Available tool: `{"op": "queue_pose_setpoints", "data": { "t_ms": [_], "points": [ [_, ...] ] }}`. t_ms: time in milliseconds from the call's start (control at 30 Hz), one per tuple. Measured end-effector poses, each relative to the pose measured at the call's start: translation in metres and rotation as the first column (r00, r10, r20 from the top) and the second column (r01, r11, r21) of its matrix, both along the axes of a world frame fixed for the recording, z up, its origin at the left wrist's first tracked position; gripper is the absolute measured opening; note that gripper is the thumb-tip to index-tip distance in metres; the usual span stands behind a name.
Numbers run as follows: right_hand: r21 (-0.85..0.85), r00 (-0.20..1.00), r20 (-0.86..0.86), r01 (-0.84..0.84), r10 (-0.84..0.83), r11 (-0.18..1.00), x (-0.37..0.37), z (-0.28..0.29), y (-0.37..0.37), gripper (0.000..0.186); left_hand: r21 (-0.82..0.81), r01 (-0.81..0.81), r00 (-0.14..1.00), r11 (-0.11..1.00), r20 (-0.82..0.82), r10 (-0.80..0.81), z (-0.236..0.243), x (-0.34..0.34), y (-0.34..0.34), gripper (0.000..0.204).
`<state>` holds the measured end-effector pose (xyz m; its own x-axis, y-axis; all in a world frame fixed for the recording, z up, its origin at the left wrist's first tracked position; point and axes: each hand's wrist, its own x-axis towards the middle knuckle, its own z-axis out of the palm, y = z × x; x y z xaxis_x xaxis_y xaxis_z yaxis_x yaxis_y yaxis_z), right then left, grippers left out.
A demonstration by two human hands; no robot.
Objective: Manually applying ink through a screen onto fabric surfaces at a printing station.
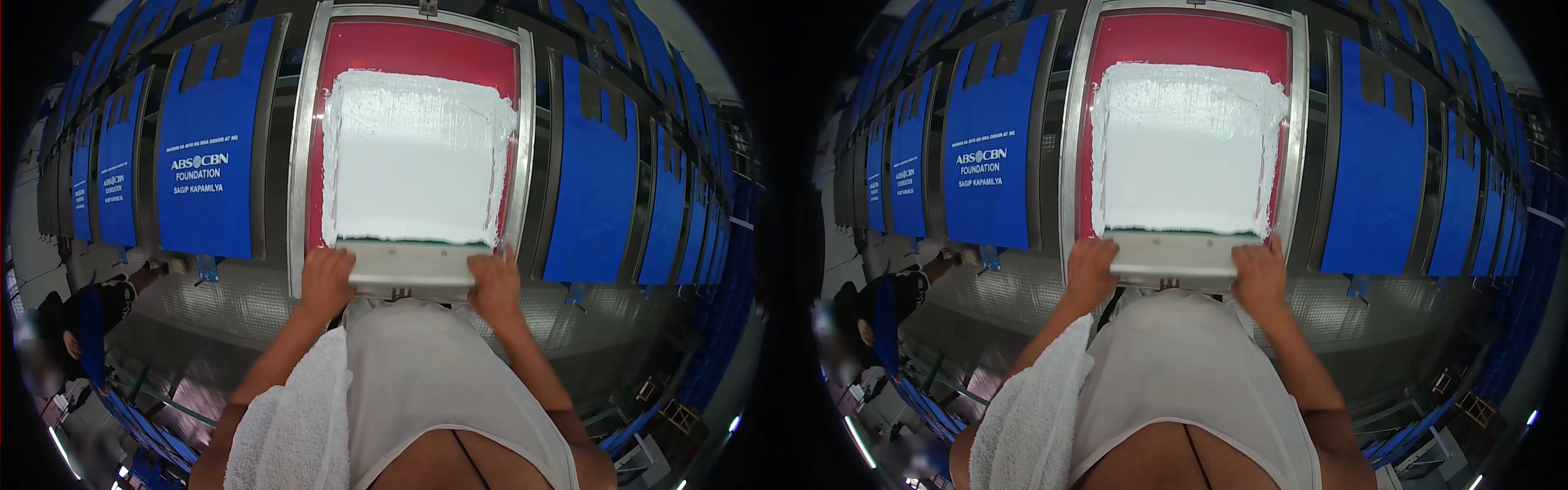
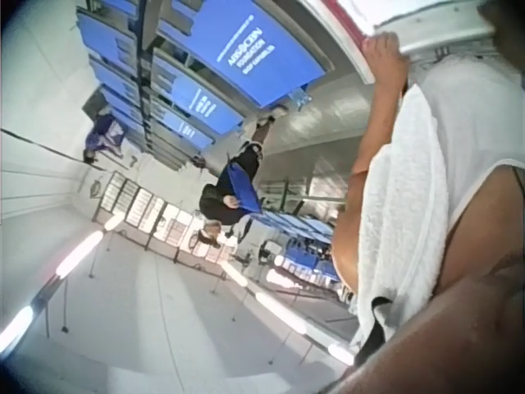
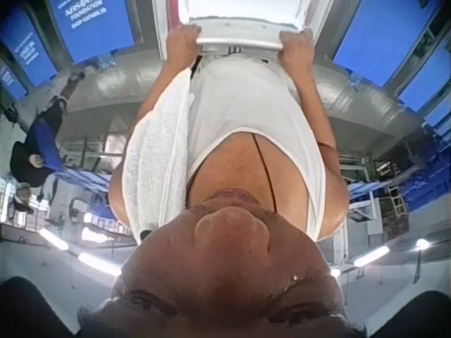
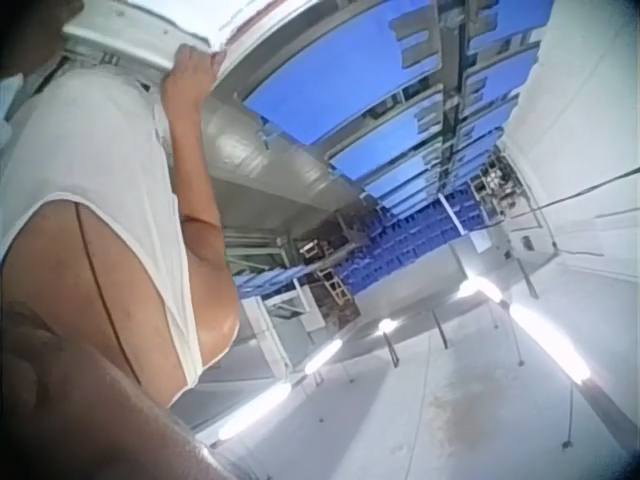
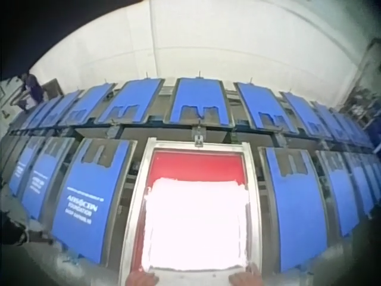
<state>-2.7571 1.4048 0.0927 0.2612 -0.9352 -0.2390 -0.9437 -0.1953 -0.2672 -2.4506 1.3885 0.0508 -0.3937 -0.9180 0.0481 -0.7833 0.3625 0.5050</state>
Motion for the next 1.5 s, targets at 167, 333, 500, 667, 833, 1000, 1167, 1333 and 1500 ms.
{"op": "queue_pose_setpoints", "data": {
  "t_ms": [167,333,500,667,833,1000,1167,1333,1500],
  "points": [
    [-0.098,0.98,-0.199,-0.04,0.02,0.994,-0.013,-0.019,-0.172,0.038,-0.002,-0.061,0.992,0.998,0.112,0.061,-0.004,-0.013,-0.176,0.028],
    [-0.064,0.981,-0.184,-0.073,0.06,0.995,-0.019,0.011,-0.242,0.036,0.097,-0.055,0.984,0.994,0.177,0.037,0.015,-0.017,-0.249,0.037],
    [0.313,0.969,-0.226,-0.02,0.095,0.95,-0.004,0.034,-0.096,0.045,0.339,0.013,0.977,0.941,0.198,-0.085,0.033,0.008,-0.096,0.04],
    [0.05,0.998,-0.071,0.004,0.0,0.999,-0.006,-0.002,-0.018,0.042,0.05,0.047,0.999,0.998,-0.005,-0.047,-0.001,0.005,-0.025,0.037],
    [-0.11,0.978,-0.204,-0.064,0.04,0.992,-0.014,-0.022,-0.171,0.042,0.182,-0.08,0.983,0.98,0.18,0.047,0.003,-0.012,-0.188,0.04],
    [-0.077,0.982,-0.189,-0.034,0.019,0.996,-0.023,-0.003,-0.251,0.032,0.142,-0.072,0.989,0.987,0.135,0.053,0.012,-0.021,-0.274,0.036],
    [0.174,0.974,-0.215,-0.035,0.073,0.984,-0.002,0.028,-0.103,0.036,0.382,-0.016,0.976,0.924,0.205,-0.068,0.03,0.009,-0.12,0.034],
    [0.105,0.994,-0.108,0.005,0.006,0.994,0.003,0.008,0.0,0.044,0.056,0.047,0.999,0.997,0.005,-0.047,0.001,0.008,-0.005,0.041],
    [-0.037,0.988,-0.157,-0.012,0.006,0.999,-0.008,-0.011,-0.137,0.033,0.176,-0.068,0.99,0.982,0.135,0.044,-0.004,-0.011,-0.153,0.041]
  ]
}}
